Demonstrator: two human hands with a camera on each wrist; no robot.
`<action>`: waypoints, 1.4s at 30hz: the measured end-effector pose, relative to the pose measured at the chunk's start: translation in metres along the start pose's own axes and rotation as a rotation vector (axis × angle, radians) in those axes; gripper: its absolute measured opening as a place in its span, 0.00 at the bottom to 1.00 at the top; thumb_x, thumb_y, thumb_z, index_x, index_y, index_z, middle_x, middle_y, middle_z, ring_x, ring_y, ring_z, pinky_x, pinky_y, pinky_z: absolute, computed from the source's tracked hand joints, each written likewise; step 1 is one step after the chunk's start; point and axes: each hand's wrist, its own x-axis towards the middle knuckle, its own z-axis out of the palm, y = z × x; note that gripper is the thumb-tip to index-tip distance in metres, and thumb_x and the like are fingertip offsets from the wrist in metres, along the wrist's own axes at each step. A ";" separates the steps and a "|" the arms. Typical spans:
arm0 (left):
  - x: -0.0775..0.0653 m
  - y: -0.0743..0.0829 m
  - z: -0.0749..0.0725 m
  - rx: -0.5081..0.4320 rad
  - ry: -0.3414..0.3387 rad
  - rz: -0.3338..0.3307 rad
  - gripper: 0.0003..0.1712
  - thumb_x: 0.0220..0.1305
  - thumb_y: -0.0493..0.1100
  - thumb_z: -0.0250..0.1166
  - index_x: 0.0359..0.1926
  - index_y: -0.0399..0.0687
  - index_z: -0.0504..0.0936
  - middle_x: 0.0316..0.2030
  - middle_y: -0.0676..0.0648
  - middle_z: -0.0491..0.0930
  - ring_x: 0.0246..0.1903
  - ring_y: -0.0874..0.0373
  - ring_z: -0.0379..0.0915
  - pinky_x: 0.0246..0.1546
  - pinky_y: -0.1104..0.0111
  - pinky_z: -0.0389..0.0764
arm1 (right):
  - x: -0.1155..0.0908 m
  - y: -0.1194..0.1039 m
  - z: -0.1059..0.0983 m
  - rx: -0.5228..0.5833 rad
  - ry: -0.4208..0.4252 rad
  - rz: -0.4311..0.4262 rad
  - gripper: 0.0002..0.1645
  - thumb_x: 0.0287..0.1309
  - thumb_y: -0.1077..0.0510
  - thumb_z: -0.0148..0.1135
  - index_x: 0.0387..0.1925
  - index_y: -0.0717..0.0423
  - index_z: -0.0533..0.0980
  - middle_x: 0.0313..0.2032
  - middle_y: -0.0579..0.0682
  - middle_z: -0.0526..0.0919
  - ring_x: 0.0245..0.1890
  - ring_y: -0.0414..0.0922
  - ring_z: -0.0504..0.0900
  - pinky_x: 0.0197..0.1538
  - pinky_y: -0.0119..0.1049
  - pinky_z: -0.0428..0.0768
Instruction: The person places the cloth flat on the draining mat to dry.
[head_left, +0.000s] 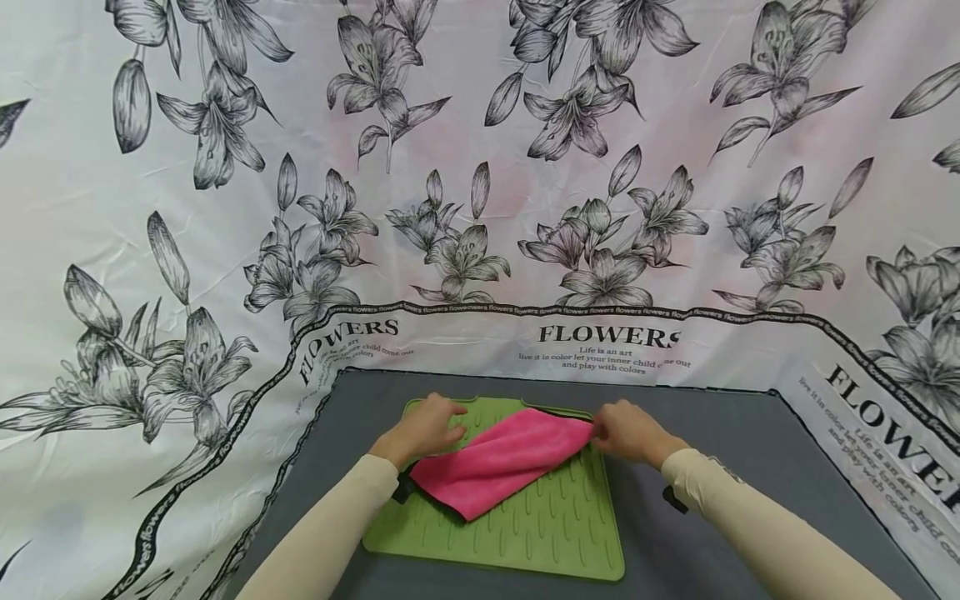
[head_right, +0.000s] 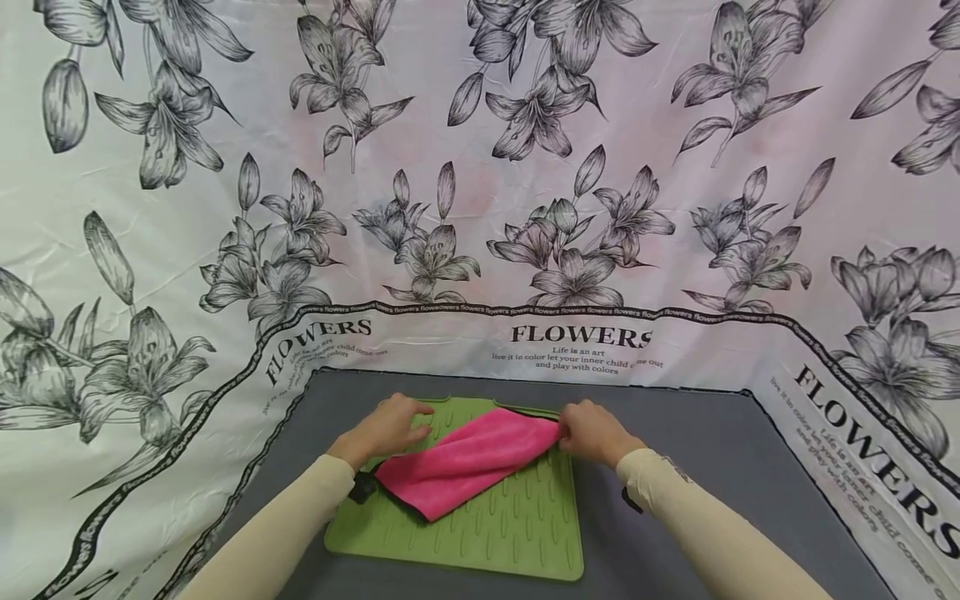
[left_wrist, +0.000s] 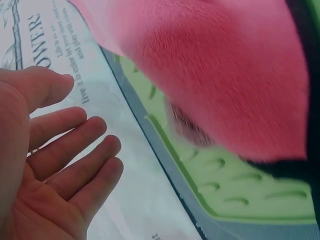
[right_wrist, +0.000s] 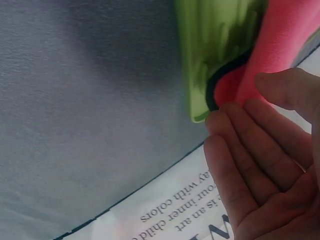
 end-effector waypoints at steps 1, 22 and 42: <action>0.002 0.002 0.001 -0.005 -0.003 0.004 0.21 0.77 0.39 0.66 0.65 0.36 0.87 0.60 0.34 0.88 0.37 0.53 0.83 0.44 0.58 0.82 | -0.001 0.001 0.001 -0.003 0.001 0.008 0.12 0.57 0.67 0.76 0.23 0.51 0.84 0.20 0.36 0.75 0.20 0.32 0.67 0.26 0.31 0.68; 0.048 0.020 0.054 0.090 -0.006 -0.032 0.08 0.76 0.40 0.70 0.42 0.40 0.91 0.35 0.49 0.88 0.37 0.58 0.80 0.43 0.65 0.83 | 0.003 0.008 0.037 -0.050 0.119 0.056 0.08 0.57 0.67 0.76 0.40 0.62 0.89 0.32 0.54 0.91 0.27 0.46 0.85 0.32 0.45 0.83; 0.030 0.011 0.021 0.011 0.130 0.038 0.27 0.48 0.24 0.64 0.16 0.54 0.57 0.19 0.59 0.46 0.28 0.60 0.44 0.29 0.67 0.51 | 0.014 0.011 -0.017 0.096 -0.081 -0.126 0.11 0.67 0.66 0.73 0.30 0.49 0.87 0.26 0.39 0.85 0.22 0.30 0.74 0.28 0.30 0.74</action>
